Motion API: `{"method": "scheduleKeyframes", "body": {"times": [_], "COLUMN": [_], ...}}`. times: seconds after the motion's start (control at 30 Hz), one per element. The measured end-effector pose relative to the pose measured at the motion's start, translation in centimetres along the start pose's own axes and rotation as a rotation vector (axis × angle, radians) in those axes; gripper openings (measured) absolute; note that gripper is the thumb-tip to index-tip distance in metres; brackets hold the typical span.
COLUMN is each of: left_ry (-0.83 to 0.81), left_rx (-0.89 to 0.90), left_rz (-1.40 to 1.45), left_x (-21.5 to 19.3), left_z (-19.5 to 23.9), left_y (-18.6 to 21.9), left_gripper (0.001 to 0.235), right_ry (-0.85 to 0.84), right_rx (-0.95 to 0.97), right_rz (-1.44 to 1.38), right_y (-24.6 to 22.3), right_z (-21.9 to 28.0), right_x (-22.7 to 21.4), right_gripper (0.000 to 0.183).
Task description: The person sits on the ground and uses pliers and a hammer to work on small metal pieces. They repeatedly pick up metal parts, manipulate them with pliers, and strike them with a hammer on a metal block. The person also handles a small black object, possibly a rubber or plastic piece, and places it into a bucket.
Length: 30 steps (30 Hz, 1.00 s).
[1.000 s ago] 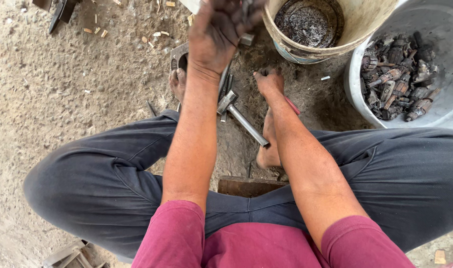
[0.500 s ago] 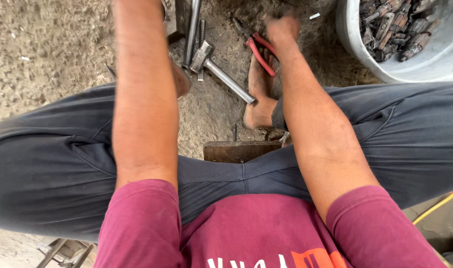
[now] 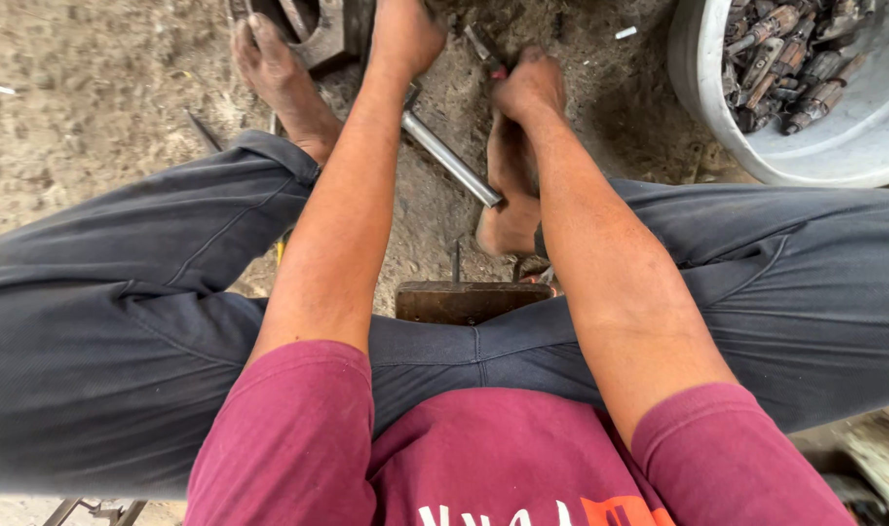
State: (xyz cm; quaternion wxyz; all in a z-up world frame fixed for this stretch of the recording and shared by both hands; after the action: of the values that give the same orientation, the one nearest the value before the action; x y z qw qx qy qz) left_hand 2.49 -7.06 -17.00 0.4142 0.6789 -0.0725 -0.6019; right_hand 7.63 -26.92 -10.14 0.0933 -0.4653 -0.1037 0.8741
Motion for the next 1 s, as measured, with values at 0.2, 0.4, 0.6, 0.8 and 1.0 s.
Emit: {"method": "scheduleKeyframes", "body": {"times": [0.2, 0.4, 0.6, 0.8, 1.0], "left_ry": [0.058, -0.111, 0.013, 0.031, 0.071], "left_rx": [0.197, 0.022, 0.013, 0.025, 0.091], "left_rz": [-0.066, -0.041, 0.012, 0.019, 0.481], "left_x": [-0.9, 0.3, 1.5, -0.5, 0.3], "left_z": [2.9, 1.8, 3.0, 2.9, 0.9], "left_y": [3.0, 2.0, -0.5, 2.1, 4.4], "left_gripper": [0.053, 0.037, 0.025, 0.02, 0.024], "right_ry": [-0.134, -0.189, 0.555, 0.587, 0.019], "right_rx": [-0.271, 0.182, -0.081, -0.252, 0.023], "right_rz": [0.039, -0.38, -0.387, -0.118, -0.85], "right_y": [1.2, 5.2, 11.7, 10.0, 3.6], "right_z": [1.0, -2.2, -8.8, -9.4, -5.8], "right_x": [-0.5, 1.3, 3.5, 3.4, 1.7], "right_gripper": [0.048, 0.032, 0.035, 0.046, 0.029]}}
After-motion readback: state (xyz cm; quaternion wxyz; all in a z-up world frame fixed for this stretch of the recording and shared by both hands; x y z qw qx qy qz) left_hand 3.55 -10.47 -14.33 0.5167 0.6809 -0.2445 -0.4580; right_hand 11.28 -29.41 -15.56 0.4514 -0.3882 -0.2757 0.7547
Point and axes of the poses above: each hand's wrist, its own z-axis away from the middle knuckle, its own x-axis out of the palm, y = z × x, the point moved 1 cm from there along -z, towards the middle knuckle, and after that the axes turned 7 degrees about y, right-handed, at the moved point
